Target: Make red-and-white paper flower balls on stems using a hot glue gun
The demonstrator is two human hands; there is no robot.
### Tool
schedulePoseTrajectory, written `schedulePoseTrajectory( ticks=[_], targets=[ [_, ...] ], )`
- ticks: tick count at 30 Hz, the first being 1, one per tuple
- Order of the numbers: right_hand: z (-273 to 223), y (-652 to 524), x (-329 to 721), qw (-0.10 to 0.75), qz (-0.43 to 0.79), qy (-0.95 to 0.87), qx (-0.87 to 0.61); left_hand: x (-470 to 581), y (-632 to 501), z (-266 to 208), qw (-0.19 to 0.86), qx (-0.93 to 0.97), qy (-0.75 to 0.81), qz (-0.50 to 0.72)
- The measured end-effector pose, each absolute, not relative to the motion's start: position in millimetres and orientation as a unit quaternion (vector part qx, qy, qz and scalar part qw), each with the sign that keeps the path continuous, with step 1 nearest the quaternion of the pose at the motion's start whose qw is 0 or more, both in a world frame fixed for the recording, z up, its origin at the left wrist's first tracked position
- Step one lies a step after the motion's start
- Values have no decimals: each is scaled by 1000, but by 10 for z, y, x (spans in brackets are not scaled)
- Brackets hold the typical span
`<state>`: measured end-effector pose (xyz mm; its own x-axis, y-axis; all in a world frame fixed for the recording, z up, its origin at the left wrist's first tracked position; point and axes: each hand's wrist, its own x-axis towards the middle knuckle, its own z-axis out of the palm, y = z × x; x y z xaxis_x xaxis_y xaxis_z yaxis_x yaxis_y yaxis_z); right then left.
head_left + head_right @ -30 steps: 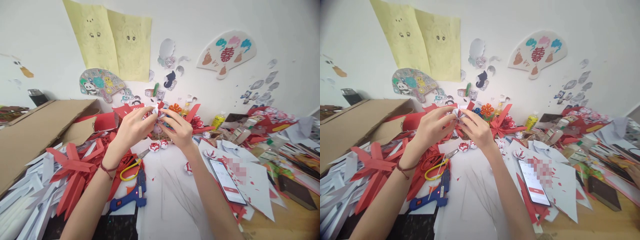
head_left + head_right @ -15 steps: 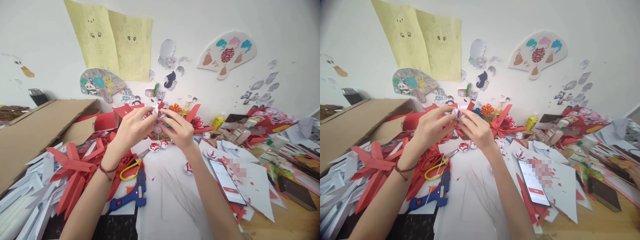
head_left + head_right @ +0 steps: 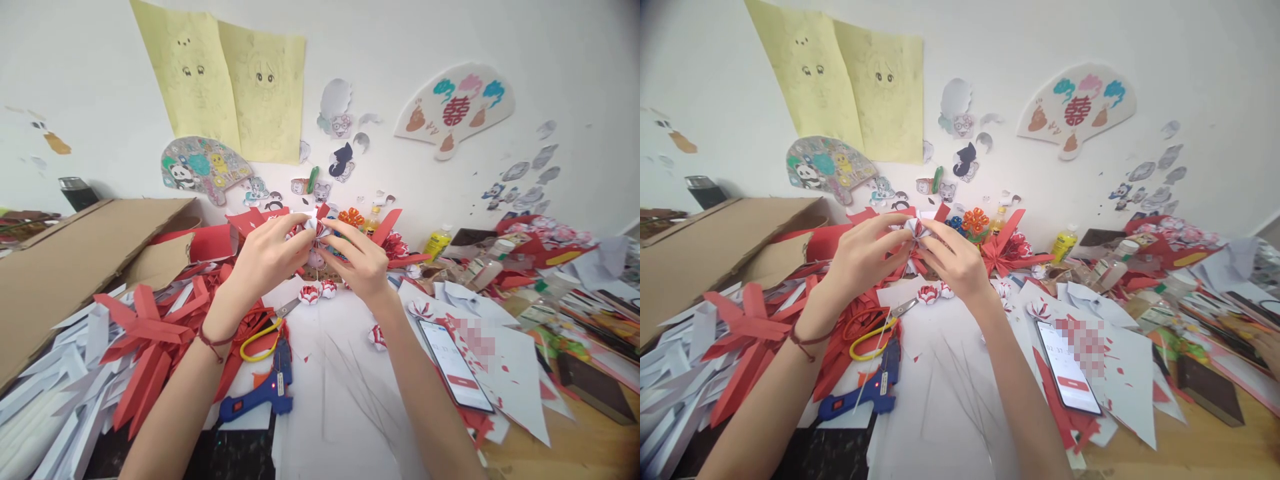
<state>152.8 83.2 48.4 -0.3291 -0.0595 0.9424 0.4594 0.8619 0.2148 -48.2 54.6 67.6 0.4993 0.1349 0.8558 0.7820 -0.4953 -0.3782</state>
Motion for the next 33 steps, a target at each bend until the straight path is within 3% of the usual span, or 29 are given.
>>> schedulePoseTrajectory(
  ticks=[33],
  targets=[
    [490, 845, 1524, 564, -253, -779, -104, -478, 562, 664, 432, -760, -274, -400]
  ],
)
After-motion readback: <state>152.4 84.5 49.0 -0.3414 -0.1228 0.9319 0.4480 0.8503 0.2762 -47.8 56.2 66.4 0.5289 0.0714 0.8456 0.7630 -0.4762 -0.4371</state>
